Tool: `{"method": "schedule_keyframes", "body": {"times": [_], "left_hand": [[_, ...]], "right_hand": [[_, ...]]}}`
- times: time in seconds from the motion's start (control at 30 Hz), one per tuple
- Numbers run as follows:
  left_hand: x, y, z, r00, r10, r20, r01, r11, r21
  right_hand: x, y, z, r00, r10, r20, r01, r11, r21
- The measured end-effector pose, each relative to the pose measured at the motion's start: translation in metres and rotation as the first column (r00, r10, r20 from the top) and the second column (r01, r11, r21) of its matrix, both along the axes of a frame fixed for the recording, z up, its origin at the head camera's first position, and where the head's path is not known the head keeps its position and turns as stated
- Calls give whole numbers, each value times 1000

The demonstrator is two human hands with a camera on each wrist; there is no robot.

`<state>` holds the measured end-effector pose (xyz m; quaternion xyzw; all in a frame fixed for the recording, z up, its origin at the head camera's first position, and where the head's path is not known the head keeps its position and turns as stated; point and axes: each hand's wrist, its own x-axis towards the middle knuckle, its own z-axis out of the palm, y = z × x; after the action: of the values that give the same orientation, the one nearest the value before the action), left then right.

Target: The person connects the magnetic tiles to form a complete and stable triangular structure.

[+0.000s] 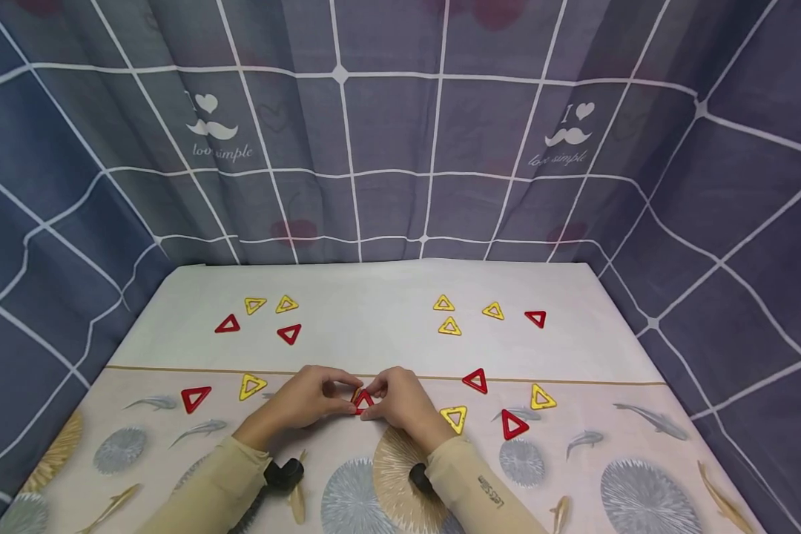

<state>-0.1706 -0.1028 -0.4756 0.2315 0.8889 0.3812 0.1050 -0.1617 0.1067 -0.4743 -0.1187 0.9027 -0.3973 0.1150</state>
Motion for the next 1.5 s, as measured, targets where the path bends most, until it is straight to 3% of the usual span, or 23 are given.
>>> {"method": "schedule_keyframes", "body": {"times": [0.47,0.97,1.23,1.5], "left_hand": [[3,-2,-2,999,23,39,-24,1000,15],[7,-15,-4,1000,4,21,-5,999,47],[12,-27,2,999,45,30,-46,999,21],[15,-36,7,997,60,47,-62,997,35]], "right_hand": [[1,2,0,1000,8,-9,-8,1000,-9],[-1,5,0,1000,17,11,-17,999,-31],[-10,8,8,993,100,64,-96,993,-65],[-20,8,15,973,217,83,-221,974,42]]}}
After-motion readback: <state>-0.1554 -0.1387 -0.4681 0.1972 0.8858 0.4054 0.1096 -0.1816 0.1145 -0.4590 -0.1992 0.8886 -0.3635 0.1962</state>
